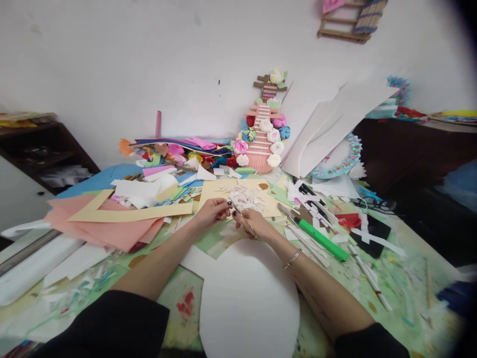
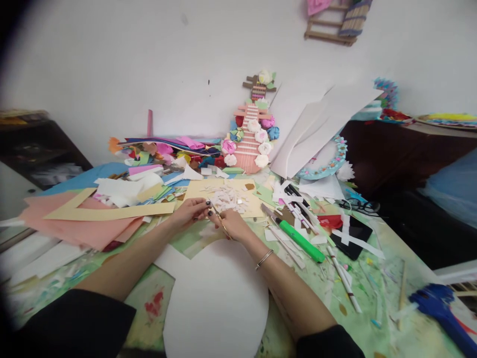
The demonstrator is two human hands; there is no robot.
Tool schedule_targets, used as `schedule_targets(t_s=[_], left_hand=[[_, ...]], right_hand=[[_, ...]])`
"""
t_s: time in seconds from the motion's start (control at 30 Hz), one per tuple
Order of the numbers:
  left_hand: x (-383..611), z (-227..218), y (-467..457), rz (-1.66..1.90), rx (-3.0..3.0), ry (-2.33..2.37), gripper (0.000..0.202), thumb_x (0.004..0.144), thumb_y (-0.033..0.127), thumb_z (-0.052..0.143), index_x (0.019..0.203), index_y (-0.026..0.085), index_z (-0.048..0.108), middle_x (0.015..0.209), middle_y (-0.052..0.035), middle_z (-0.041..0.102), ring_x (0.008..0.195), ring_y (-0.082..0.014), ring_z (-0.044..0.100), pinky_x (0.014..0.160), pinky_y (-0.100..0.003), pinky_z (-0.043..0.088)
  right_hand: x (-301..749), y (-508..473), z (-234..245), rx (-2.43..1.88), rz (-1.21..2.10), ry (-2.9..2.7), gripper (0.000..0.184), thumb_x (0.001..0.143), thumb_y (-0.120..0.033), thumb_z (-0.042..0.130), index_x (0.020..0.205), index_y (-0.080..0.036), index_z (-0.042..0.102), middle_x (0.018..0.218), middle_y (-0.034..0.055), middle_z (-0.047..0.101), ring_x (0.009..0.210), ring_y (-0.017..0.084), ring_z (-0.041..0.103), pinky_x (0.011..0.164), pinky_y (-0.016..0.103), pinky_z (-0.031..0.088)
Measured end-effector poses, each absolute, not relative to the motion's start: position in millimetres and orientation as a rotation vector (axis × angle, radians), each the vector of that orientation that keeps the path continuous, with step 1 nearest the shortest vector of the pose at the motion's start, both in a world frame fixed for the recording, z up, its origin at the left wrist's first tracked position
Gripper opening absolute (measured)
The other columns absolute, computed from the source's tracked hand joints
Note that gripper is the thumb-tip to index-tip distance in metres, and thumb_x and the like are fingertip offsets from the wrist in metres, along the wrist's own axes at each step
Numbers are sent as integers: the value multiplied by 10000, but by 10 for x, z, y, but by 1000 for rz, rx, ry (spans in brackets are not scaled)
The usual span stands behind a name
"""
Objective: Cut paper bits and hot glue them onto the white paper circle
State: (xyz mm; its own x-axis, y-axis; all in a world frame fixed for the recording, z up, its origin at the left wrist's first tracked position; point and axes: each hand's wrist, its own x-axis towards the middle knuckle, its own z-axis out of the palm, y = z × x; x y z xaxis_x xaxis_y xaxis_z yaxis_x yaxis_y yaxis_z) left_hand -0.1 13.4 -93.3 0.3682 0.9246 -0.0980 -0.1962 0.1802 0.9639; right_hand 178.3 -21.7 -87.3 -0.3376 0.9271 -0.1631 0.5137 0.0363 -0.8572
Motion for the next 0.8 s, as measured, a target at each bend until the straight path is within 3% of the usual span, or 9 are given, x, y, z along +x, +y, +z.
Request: schedule_targets(t_s=[0.17,0.4,0.6,0.7,0.8], left_hand=[[-26,-994,160,918,1132,842,318,646,372,782,690,101,622,529,0,563,382,-23,370,406,-180,206],[-23,-1110,209,894,1165,880,409,614,456,783,586,116,556,513,5,539,378,-16,347,392,-173,170],[-3,-1159,228,922,1198,986,398,636,465,750,600,117,559,566,-21,584,400,-22,378,400,-171,232],[-30,-1185,268,965,1240,1094,396,621,476,750,647,123,572,621,-54,643,425,-51,461,412,-180,301],[-82,-1212,334,1007,1313,1237,372,577,418,785,702,135,579,616,-51,656,485,-107,563,463,-208,400]], right_hand=[[1760,-227,-927,-1433,1299,-1841,628,772,-763,460,579,-167,515,335,-36,399,278,101,420,318,210,337],[1720,-213,-933,-1543,1314,-1842,623,784,-733,480,511,-173,500,304,-18,422,236,117,430,276,214,325],[1702,-188,-974,-1587,1308,-1790,626,785,-738,468,526,-170,517,338,-21,423,259,115,451,293,216,332],[1761,-156,-927,-1644,1217,-1774,628,830,-717,407,598,-156,568,378,-20,447,286,103,456,337,214,360],[1933,-79,-797,-1754,1042,-1789,546,824,-649,496,698,-138,639,425,-11,501,335,108,481,399,223,388]])
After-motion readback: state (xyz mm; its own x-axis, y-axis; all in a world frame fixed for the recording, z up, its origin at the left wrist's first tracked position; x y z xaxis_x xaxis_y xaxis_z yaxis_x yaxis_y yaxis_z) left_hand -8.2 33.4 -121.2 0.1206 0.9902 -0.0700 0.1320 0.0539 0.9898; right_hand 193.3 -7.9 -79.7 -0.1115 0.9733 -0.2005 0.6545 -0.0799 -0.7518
